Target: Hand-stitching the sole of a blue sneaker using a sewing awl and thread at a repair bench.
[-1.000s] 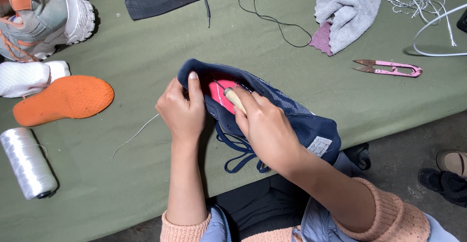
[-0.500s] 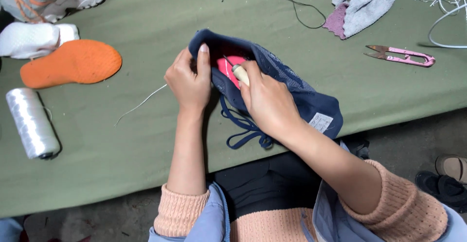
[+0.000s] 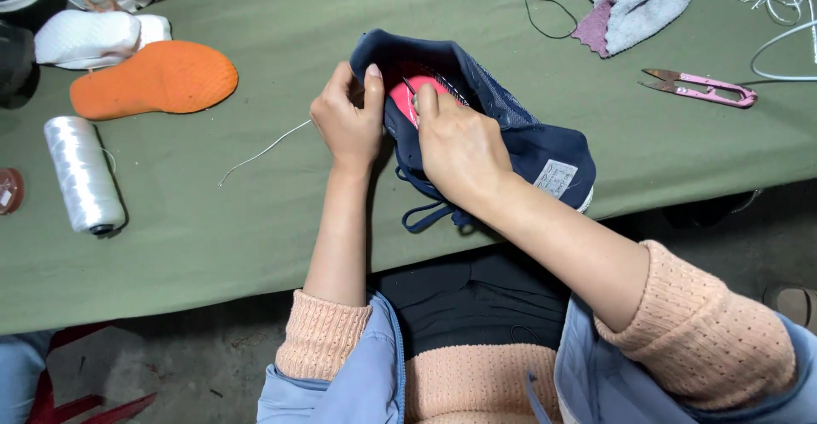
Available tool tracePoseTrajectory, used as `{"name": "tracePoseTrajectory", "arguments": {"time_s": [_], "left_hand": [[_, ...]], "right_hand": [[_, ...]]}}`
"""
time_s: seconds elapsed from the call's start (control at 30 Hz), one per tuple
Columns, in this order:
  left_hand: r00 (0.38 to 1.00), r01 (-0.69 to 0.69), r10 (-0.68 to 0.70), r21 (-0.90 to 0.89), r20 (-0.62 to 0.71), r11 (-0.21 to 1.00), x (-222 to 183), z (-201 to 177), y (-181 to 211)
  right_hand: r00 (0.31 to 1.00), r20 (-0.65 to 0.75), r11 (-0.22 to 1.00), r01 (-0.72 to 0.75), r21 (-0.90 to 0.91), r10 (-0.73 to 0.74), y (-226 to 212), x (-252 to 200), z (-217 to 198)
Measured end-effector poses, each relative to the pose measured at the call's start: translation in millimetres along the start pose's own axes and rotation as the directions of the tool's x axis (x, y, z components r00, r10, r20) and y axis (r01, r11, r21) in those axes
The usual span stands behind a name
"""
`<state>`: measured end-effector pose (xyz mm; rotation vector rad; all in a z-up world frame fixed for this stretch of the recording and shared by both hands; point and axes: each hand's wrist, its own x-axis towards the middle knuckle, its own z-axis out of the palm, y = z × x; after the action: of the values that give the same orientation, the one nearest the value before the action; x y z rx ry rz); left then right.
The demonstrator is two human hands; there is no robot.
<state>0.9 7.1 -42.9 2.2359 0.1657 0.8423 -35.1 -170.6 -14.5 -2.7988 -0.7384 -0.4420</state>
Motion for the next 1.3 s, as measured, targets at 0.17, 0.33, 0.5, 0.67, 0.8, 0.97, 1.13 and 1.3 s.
{"name": "tracePoseTrajectory", "arguments": {"time_s": [0.17, 0.33, 0.5, 0.67, 0.8, 0.97, 1.13, 1.3], "left_hand": [[1.0, -0.005, 0.006, -0.016, 0.028, 1.0, 4.1, -0.2, -8.2], [1.0, -0.006, 0.006, 0.016, -0.007, 1.0, 4.5, -5.0, 5.7], [1.0, 0.028, -0.028, 0.028, -0.008, 0.999, 3.0, -8.6, 11.3], [0.997, 0.076, -0.076, 0.033, -0.007, 0.997, 3.4, -2.3, 6.0], [0.998, 0.068, -0.068, 0.017, -0.017, 0.998, 3.5, -5.8, 12.8], [0.997, 0.07, -0.07, -0.042, -0.019, 0.997, 3.7, -7.4, 19.3], [0.997, 0.069, -0.07, -0.069, -0.018, 0.995, 5.3, -9.9, 22.5], [0.998, 0.061, -0.063, -0.081, -0.02, 0.995, 4.7, -8.3, 21.4]], "right_hand": [[0.995, -0.073, 0.998, 0.058, -0.035, -0.061, 3.2, 6.9, -6.2], [0.995, -0.087, 0.998, 0.052, 0.019, -0.05, 4.0, 7.6, -20.2], [0.991, 0.068, 0.969, -0.13, 0.211, 0.118, -2.1, 3.6, -35.4], [0.984, 0.134, 0.937, -0.158, 0.31, 0.121, 1.5, 3.7, -41.4], [0.983, 0.133, 0.927, -0.168, 0.335, 0.13, -2.0, 7.9, -51.4], [0.978, 0.165, 0.925, -0.177, 0.335, 0.127, -0.4, 4.5, -46.7], [0.974, 0.181, 0.922, -0.192, 0.336, 0.137, -0.9, 5.2, -47.0], [0.979, 0.144, 0.933, -0.18, 0.31, 0.141, -2.6, 3.0, -47.3]]}}
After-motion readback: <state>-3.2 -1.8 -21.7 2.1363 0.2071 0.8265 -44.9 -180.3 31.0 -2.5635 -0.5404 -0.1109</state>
